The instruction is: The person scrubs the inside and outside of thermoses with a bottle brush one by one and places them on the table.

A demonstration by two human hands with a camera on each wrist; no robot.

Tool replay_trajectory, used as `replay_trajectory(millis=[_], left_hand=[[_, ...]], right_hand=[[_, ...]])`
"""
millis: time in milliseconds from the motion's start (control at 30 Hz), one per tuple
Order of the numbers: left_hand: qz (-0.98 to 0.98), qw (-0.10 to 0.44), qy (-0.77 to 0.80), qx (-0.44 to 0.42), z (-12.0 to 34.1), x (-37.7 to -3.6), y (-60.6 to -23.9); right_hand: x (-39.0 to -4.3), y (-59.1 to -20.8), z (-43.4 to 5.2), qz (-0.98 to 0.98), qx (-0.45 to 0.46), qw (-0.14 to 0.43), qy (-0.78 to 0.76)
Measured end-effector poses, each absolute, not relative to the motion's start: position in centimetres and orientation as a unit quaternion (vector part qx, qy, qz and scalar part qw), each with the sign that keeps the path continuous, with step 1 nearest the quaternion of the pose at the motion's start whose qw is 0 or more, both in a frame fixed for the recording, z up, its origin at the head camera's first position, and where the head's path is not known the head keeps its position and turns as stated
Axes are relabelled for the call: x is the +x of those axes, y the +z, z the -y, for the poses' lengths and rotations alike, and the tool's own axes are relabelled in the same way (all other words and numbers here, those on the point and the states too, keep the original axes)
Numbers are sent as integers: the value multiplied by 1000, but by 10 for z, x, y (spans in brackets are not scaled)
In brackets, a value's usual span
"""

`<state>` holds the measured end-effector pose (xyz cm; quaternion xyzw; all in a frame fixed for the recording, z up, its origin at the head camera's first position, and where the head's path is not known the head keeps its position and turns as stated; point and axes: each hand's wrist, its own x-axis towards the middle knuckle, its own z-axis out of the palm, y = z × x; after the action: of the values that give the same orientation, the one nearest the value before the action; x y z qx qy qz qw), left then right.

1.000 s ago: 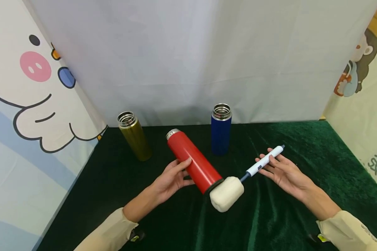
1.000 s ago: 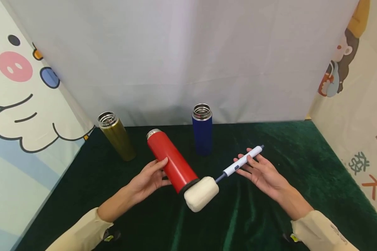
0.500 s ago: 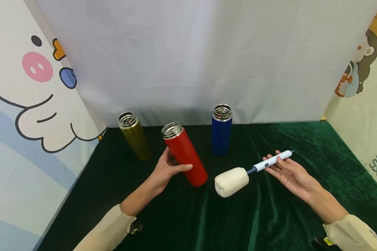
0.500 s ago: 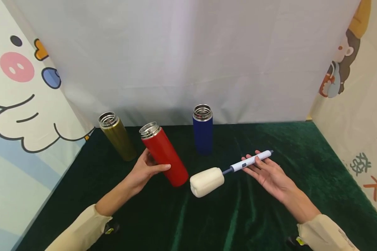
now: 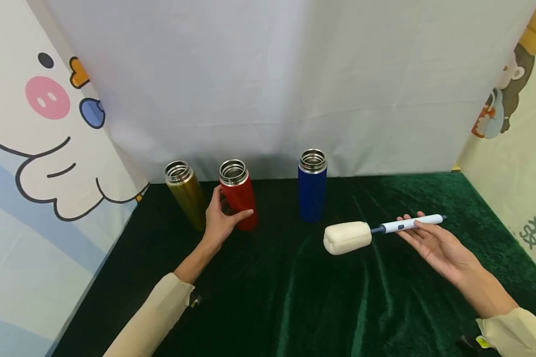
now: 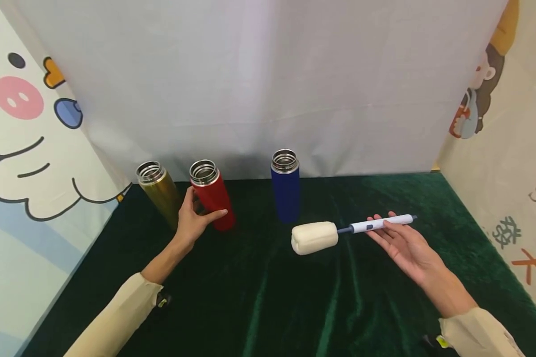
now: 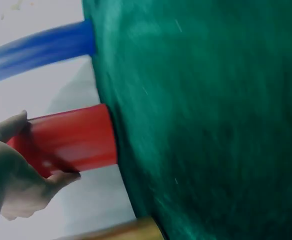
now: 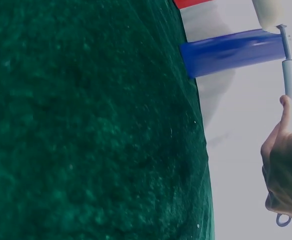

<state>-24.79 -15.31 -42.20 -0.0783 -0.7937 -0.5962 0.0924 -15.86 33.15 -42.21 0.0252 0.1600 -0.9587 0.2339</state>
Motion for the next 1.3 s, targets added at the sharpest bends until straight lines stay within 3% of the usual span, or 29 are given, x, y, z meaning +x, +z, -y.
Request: replay_trajectory(millis=[167,400,633,800,933,1067,1300], left_hand=[[809,115,-573,-59,159,-264,-431],[810,84,-578,-44,163,-267,-432],[799,18,-601,9,166,-245,-418],[752,-71,-652,68,161,-222,-415],[738,-149,-658,27,150,-218,-419],[747,-183,-638,-45,132,-224,-422],[802,-131,-564,-150,88,-250,-425]], right_hand=[[-158,-422,-342,-118,50,221,-967],[-160,-419,-356,-73,77,195,-975],[-159,-420,-366,-52,61,199,-977],[-156,-423,-375,-35,63,200,-977],[-156,-421,-381,-30,74,186,-979],[-158,-416,-383,-18,89,179,-980],[-156,-415,-385,-7,104,179,-978]])
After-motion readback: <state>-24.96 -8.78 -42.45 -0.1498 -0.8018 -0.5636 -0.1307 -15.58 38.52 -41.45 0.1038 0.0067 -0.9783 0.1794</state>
